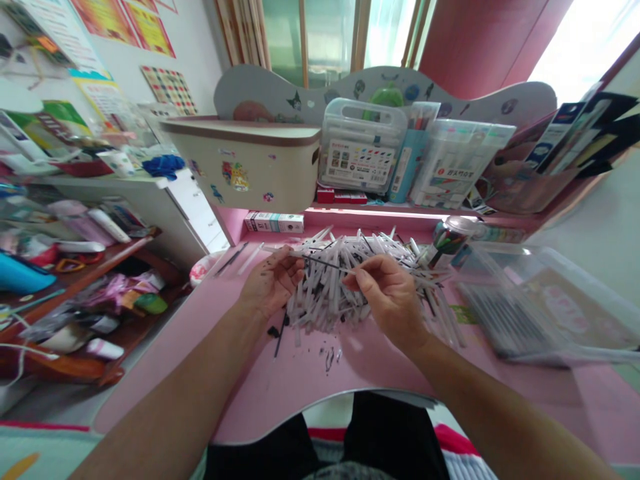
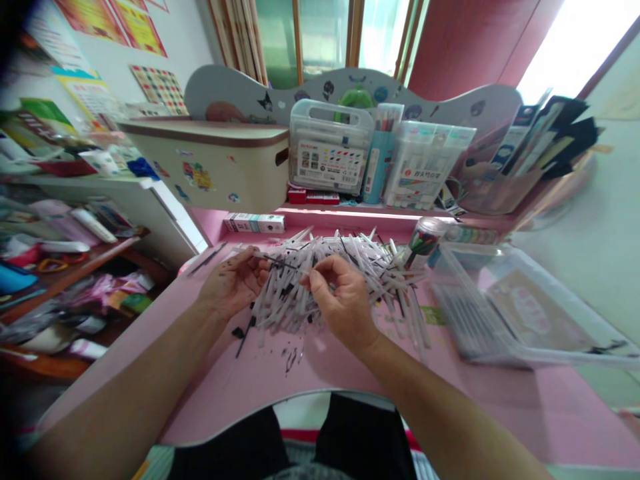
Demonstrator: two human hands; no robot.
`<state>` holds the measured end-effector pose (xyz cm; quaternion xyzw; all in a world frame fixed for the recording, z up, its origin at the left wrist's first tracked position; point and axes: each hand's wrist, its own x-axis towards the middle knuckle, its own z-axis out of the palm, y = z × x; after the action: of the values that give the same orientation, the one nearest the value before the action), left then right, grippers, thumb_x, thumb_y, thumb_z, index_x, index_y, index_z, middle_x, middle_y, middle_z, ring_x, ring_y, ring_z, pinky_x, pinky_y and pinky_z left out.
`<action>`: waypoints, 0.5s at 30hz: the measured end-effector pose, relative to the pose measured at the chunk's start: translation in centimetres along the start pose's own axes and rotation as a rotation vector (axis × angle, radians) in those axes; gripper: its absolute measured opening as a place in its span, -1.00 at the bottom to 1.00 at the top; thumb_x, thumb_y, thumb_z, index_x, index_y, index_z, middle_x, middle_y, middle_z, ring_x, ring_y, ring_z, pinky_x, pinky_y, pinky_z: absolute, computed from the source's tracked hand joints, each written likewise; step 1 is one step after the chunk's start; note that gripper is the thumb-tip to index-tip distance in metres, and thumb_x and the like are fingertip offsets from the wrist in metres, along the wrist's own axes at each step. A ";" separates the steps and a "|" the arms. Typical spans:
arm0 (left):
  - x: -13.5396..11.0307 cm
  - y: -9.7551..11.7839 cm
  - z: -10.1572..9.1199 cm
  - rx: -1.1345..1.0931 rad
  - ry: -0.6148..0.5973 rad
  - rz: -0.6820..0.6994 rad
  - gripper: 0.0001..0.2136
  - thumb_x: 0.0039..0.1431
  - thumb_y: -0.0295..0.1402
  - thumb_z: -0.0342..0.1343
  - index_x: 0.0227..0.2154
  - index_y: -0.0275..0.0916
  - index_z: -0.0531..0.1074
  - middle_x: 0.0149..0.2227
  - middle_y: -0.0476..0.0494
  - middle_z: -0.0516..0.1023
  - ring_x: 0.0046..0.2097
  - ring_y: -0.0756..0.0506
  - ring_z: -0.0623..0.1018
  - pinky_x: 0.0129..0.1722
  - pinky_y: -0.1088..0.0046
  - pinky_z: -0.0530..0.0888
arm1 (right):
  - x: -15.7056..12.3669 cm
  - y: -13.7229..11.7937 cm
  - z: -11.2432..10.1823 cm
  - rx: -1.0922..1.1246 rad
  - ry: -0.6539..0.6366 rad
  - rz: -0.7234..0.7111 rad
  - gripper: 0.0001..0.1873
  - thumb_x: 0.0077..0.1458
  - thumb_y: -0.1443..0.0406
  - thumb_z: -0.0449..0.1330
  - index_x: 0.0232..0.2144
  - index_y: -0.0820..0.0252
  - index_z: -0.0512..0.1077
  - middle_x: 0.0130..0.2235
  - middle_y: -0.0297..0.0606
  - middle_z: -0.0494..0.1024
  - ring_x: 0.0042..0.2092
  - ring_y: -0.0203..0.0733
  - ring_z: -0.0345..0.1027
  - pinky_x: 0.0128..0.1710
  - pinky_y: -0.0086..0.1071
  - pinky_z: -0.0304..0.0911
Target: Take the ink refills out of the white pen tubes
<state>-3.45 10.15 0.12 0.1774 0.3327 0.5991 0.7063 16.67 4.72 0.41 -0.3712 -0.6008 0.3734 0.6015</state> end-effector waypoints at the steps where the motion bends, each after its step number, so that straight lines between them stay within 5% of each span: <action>1: -0.1 0.0 0.0 0.015 -0.019 0.006 -0.88 0.17 -0.49 0.17 -0.48 -0.31 0.43 -0.59 -0.04 0.54 -0.55 0.02 0.56 -0.57 0.61 0.53 | 0.0 0.1 0.0 -0.038 0.009 0.004 -0.88 0.20 0.27 0.16 -0.37 0.17 0.38 -0.42 -0.33 0.58 -0.38 -0.30 0.48 -0.34 -0.41 0.40; 5: -0.5 -0.8 0.1 0.129 -0.146 0.006 -0.93 0.12 -0.49 0.24 -0.43 -0.31 0.45 -0.53 -0.07 0.58 -0.53 0.01 0.58 -0.56 0.59 0.55 | 0.3 0.3 0.3 -0.218 -0.063 -0.081 -0.93 0.18 0.33 0.16 -0.37 0.17 0.39 -0.44 -0.37 0.50 -0.40 -0.32 0.37 -0.35 -0.42 0.29; 10: -1.1 -1.9 -0.1 0.189 -0.363 -0.158 -0.88 0.05 -0.48 0.31 -0.38 -0.30 0.46 -0.48 -0.11 0.61 -0.50 -0.03 0.61 -0.55 0.58 0.57 | 0.6 0.6 0.5 -0.469 -0.155 -0.243 -0.89 0.07 0.36 0.26 -0.38 0.17 0.36 -0.32 -0.32 0.39 -0.25 -0.23 0.29 -0.23 -0.36 0.24; 15: -0.9 -1.0 -0.1 0.044 -0.227 -0.194 -0.93 0.21 -0.47 0.17 -0.39 -0.33 0.50 -0.52 -0.09 0.58 -0.53 0.01 0.59 -0.55 0.60 0.57 | 0.6 0.3 -0.6 -0.715 -0.292 -0.309 -0.92 0.09 0.36 0.28 -0.34 0.20 0.43 -0.26 -0.24 0.38 -0.17 -0.16 0.27 -0.14 -0.28 0.19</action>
<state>-2.85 9.04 -0.41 0.2264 0.2795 0.4967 0.7899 17.25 5.39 0.36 -0.4053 -0.8203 0.0952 0.3922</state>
